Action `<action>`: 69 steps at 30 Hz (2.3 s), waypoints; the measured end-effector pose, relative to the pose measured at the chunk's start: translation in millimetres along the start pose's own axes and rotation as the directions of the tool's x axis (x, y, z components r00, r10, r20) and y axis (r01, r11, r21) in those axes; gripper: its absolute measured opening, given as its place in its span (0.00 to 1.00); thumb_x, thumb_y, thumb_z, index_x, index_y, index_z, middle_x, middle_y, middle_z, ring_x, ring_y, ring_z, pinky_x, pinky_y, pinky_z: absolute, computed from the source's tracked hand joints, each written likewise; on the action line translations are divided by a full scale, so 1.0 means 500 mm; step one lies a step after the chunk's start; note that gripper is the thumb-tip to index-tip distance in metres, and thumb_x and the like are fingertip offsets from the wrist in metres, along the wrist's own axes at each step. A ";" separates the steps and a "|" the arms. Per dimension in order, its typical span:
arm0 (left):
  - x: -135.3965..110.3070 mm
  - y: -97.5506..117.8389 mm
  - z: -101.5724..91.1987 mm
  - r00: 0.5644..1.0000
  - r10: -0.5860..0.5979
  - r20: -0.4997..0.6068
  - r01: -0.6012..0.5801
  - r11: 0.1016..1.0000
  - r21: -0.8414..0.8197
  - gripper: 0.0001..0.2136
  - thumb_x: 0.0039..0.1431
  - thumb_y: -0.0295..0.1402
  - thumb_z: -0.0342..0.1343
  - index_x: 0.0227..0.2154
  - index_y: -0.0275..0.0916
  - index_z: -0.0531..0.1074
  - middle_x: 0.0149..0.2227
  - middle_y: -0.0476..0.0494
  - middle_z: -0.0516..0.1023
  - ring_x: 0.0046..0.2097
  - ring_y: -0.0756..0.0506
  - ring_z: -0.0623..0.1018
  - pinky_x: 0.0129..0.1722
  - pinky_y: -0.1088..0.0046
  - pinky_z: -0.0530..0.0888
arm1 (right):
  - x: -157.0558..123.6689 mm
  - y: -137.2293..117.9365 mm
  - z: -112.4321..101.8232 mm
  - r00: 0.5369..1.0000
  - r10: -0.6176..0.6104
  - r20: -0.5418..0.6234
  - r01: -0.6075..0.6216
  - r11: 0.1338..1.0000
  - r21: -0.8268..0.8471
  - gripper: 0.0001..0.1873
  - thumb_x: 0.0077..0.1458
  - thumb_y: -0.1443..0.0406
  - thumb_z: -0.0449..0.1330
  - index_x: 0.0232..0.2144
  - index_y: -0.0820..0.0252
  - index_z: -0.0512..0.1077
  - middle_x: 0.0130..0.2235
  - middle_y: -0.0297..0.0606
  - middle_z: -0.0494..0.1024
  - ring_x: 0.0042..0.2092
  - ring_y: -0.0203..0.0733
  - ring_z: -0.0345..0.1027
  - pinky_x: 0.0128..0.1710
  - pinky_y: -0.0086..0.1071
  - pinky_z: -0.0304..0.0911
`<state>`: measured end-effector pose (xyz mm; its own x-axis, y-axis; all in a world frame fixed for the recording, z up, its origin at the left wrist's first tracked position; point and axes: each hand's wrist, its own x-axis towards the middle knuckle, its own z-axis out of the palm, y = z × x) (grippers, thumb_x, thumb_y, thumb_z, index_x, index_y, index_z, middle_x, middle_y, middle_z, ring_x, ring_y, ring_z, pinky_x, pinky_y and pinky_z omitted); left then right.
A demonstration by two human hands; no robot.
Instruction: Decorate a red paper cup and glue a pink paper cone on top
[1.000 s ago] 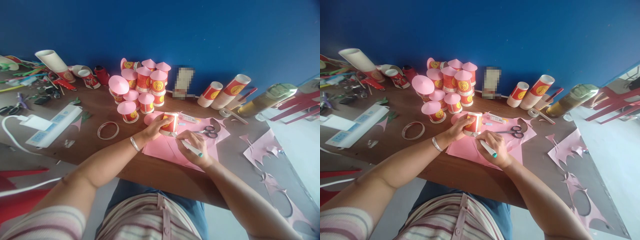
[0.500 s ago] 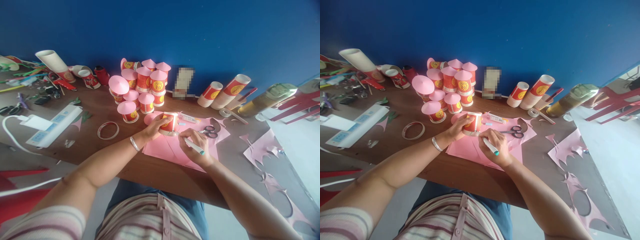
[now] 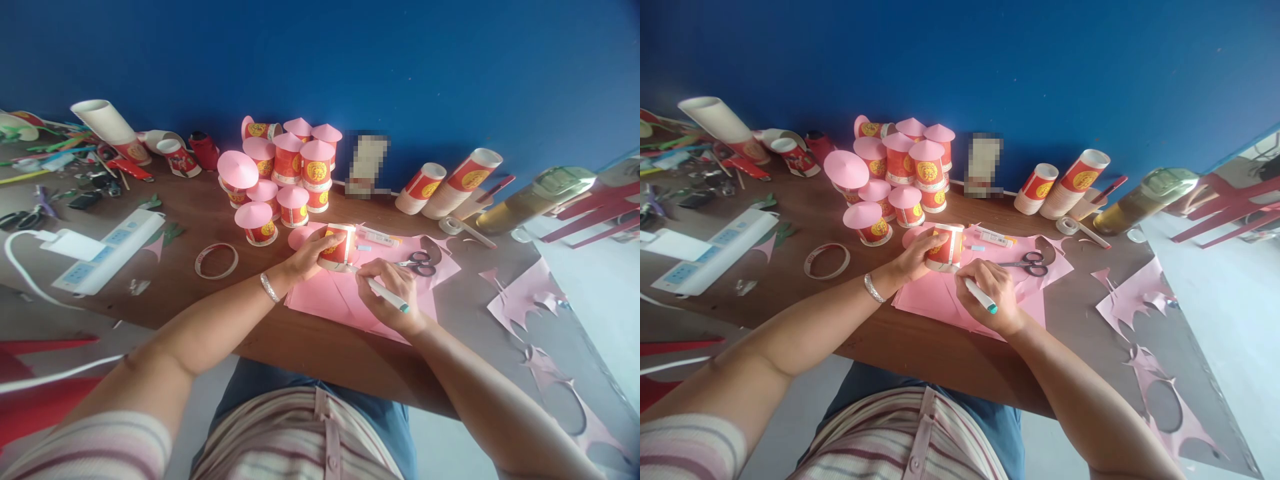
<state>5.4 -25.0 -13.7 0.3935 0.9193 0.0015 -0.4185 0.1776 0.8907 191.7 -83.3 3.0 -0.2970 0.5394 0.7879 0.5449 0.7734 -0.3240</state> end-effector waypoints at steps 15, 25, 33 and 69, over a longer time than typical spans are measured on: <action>-0.001 -0.001 -0.003 1.000 0.005 0.031 -0.006 0.999 0.031 0.16 0.58 0.45 0.64 0.41 0.38 0.79 0.35 0.44 0.81 0.41 0.43 0.80 0.43 0.65 0.80 | 0.000 0.000 0.000 1.000 -0.012 -0.013 0.011 1.000 -0.013 0.09 0.60 0.73 0.58 0.32 0.53 0.70 0.25 0.28 0.76 0.24 0.35 0.70 0.26 0.29 0.66; -0.001 -0.004 -0.007 0.999 0.006 0.041 -0.008 0.999 0.038 0.21 0.60 0.45 0.63 0.51 0.39 0.78 0.37 0.43 0.82 0.42 0.42 0.82 0.42 0.65 0.79 | -0.004 0.003 0.002 1.000 -0.007 0.004 0.007 1.000 0.006 0.09 0.60 0.73 0.59 0.33 0.53 0.69 0.26 0.28 0.76 0.25 0.35 0.70 0.27 0.29 0.66; 0.003 -0.003 -0.005 0.999 0.018 0.042 -0.018 1.000 0.021 0.21 0.58 0.46 0.64 0.49 0.36 0.79 0.40 0.40 0.83 0.43 0.40 0.81 0.44 0.65 0.77 | -0.010 0.007 0.002 0.999 -0.013 0.033 0.012 1.000 0.027 0.10 0.59 0.74 0.59 0.31 0.54 0.67 0.26 0.28 0.75 0.25 0.35 0.68 0.28 0.29 0.64; 0.007 -0.004 -0.003 0.998 0.002 -0.062 -0.006 0.998 -0.062 0.23 0.55 0.42 0.68 0.51 0.38 0.76 0.44 0.43 0.82 0.44 0.41 0.81 0.44 0.64 0.77 | 0.002 -0.015 -0.010 0.990 -0.029 0.141 -0.002 0.977 0.214 0.08 0.61 0.72 0.59 0.37 0.53 0.70 0.29 0.31 0.77 0.30 0.38 0.73 0.43 0.41 0.78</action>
<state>6.6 -21.6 -16.0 0.3411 0.9397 -0.0246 -0.4709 0.1935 0.8607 191.3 -90.0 9.0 -0.4203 0.5587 0.7150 0.3654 0.8254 -0.4302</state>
